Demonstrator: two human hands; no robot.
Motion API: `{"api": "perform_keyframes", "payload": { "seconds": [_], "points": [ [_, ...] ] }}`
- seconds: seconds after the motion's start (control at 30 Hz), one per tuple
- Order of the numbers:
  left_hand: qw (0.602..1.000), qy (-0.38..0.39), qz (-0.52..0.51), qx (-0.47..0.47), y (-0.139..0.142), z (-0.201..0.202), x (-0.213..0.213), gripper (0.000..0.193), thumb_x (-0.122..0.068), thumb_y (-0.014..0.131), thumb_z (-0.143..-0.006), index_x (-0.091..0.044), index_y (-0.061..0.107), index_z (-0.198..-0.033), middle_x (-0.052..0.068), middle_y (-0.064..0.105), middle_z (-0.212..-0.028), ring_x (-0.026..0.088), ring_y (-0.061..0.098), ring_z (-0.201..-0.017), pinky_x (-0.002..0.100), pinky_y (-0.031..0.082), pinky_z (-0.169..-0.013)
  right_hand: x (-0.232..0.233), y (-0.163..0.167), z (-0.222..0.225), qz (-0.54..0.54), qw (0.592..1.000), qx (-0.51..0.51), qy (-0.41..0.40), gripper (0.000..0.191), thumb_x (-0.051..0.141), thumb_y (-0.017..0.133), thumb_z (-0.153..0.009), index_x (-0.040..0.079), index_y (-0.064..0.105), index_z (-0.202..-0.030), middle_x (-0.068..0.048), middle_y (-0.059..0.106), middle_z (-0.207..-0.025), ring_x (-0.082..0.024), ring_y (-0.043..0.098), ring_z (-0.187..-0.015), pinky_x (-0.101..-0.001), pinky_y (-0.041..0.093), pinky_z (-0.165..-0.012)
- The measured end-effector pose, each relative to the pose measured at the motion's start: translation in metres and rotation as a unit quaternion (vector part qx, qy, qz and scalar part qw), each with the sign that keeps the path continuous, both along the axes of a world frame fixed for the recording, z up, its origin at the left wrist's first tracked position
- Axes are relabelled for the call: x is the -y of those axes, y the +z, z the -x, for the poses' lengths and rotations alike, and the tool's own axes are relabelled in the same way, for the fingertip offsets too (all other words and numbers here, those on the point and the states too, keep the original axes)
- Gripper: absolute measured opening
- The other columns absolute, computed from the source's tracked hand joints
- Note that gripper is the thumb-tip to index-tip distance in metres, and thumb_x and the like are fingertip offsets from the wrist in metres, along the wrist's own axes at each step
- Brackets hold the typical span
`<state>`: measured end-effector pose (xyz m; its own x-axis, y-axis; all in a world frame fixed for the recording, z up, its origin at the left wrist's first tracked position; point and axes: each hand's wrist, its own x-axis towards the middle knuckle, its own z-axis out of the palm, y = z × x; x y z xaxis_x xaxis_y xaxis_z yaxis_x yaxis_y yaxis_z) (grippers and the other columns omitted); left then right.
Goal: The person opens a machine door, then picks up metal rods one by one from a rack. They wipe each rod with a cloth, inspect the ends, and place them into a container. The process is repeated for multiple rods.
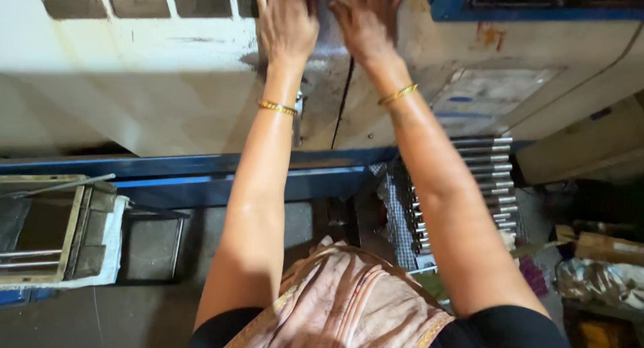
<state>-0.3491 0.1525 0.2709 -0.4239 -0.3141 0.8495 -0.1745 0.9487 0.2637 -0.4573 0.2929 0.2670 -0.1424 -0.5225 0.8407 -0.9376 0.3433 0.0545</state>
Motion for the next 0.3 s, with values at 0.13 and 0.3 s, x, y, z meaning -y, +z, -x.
{"api": "perform_keyframes", "payload": {
  "seconds": [0.13, 0.3],
  "points": [
    [1.0, 0.011, 0.02, -0.006, 0.009, -0.006, 0.0, 0.037, -0.02, 0.061, -0.103, 0.0, 0.061, -0.133, 0.018, 0.059, -0.136, 0.041, 0.041, -0.14, 0.054, 0.02, -0.125, 0.003, 0.015, -0.015, -0.005, 1.0, 0.004, 0.014, 0.037, 0.032, 0.076, -0.102, 0.015, 0.063, -0.132, -0.008, 0.056, -0.14, -0.032, 0.044, -0.134, -0.0534, 0.027, -0.114],
    [0.999, 0.023, 0.027, 0.018, 0.023, -0.026, -0.003, 0.042, -0.02, 0.061, -0.103, -0.002, 0.058, -0.141, 0.019, 0.054, -0.146, 0.04, 0.036, -0.146, 0.051, 0.016, -0.127, -0.006, 0.03, -0.027, 0.005, 0.999, 0.025, 0.039, 0.037, 0.027, 0.079, -0.098, 0.015, 0.063, -0.129, -0.007, 0.055, -0.143, -0.029, 0.044, -0.138, -0.0526, 0.028, -0.114]
  ]
}}
